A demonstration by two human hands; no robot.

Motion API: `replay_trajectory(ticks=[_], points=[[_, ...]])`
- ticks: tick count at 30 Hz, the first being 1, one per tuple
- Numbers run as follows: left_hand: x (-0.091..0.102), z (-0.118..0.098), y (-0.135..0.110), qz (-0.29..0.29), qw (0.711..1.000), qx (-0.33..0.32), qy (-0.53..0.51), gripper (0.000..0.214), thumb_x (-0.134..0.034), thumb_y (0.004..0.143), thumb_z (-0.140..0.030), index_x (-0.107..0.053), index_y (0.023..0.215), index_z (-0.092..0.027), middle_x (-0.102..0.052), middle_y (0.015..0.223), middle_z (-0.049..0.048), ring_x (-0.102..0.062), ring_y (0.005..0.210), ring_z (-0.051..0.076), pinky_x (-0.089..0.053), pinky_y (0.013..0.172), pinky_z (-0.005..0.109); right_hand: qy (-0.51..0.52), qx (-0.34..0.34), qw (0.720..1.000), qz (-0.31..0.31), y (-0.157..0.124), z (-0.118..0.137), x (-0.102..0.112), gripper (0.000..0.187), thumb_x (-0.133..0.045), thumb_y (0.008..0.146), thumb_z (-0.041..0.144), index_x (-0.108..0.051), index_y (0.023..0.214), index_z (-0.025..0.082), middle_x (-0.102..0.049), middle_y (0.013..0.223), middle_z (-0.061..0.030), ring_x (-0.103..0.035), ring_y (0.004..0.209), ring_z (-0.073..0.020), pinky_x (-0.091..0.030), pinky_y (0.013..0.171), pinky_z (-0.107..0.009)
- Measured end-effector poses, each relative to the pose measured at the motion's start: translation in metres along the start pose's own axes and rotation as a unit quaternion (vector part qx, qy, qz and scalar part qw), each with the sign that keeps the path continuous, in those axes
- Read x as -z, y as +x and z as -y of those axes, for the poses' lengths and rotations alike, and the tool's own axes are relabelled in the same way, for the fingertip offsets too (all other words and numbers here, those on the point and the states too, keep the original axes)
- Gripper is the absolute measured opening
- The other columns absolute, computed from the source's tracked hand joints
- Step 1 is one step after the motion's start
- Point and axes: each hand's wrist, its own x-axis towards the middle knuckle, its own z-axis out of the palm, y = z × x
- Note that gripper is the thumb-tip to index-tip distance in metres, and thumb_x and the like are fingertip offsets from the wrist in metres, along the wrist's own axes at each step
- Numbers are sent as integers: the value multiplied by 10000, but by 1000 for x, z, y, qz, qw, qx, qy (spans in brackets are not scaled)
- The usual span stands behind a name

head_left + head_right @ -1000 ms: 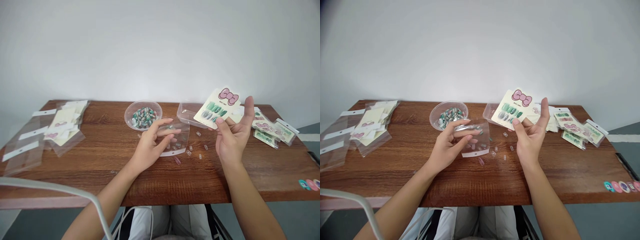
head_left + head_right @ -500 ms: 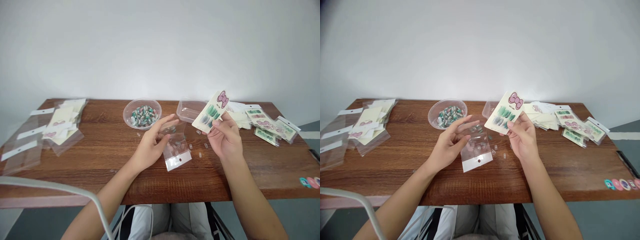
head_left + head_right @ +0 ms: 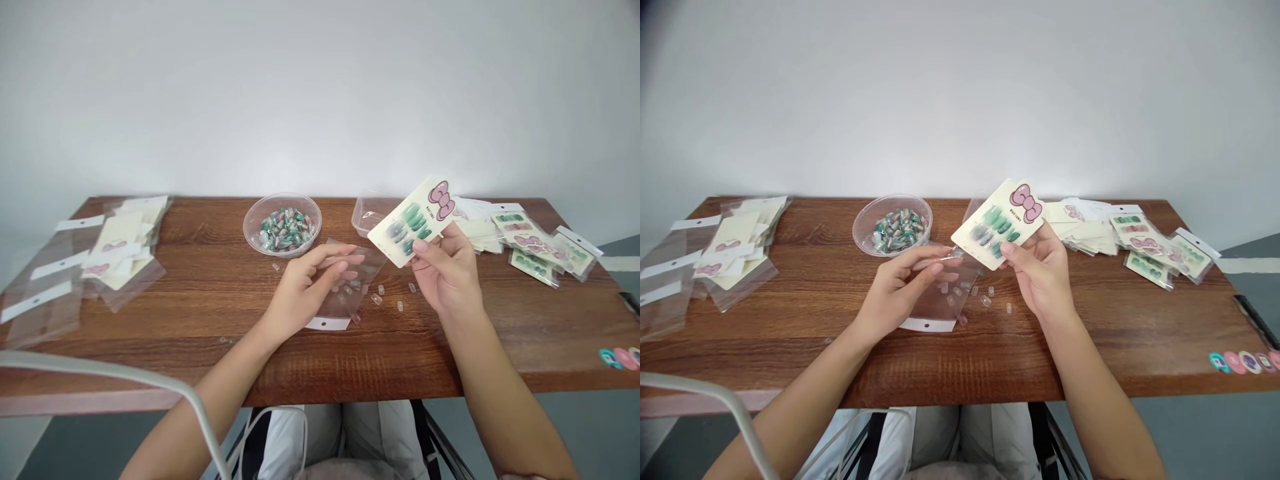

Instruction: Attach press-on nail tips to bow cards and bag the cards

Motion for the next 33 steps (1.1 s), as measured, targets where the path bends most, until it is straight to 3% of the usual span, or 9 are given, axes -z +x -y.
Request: replay_trajectory(ticks=[2,5,11,17,24,29,33], points=[[-1,0,0,5,1000,9,-10,315,-699,974,-381,-720,1226,-192,-801,1190,114,-802,1008,261,-661,804,319,-17,-8,1000,-5,-2,-1,-1,592,-919,661,474,-609,1144,332,-748,936,-20,-724,794,-249,-586,537,-347],[-2,0,-1,19,999,25,-22,338,-720,961,-368,-700,1255,-203,-805,1186,111,-817,897,240,-660,733,291,-33,-4,999,-11,-4,-5,-1,713,-936,649,474,-538,1230,363,-746,1001,-11,-703,702,-211,-582,505,-326],[-2,0,-2,32,998,40,-45,358,-748,944,-309,-659,1276,-209,-817,1168,98,-819,856,208,-647,706,246,-50,72,996,-17,-9,-15,-2,857,-924,721,416,-430,1421,426,-694,1293,-51,-760,910,-252,-662,654,-363],[-2,1,-2,35,996,51,-61,358,-778,925,-288,-653,1250,-206,-824,1145,91,-819,880,200,-639,737,232,-38,138,990,5,-9,-24,-6,721,-896,782,322,-487,1372,388,-668,1342,-32,-719,1132,-261,-659,897,-431],[-3,0,-2,39,994,63,-79,372,-813,891,-276,-651,1222,-225,-824,1134,77,-820,922,216,-631,740,227,-23,146,989,6,-10,-26,-10,607,-891,788,290,-552,1286,369,-700,1251,-23,-709,1113,-242,-642,892,-403],[-3,-2,-1,43,992,67,-102,382,-832,869,-247,-646,1202,-227,-831,1099,60,-820,921,212,-630,736,222,7,143,990,-5,-8,-29,-11,452,-924,748,285,-661,1115,300,-744,1100,-13,-726,1005,-212,-624,923,-384],[-2,-3,1,53,987,77,-129,382,-846,852,-219,-647,1178,-224,-838,1070,41,-820,900,197,-631,712,206,0,126,992,-2,-8,-30,-12,449,-939,725,349,-714,1106,273,-779,1111,-38,-741,1007,-228,-633,911,-390]])
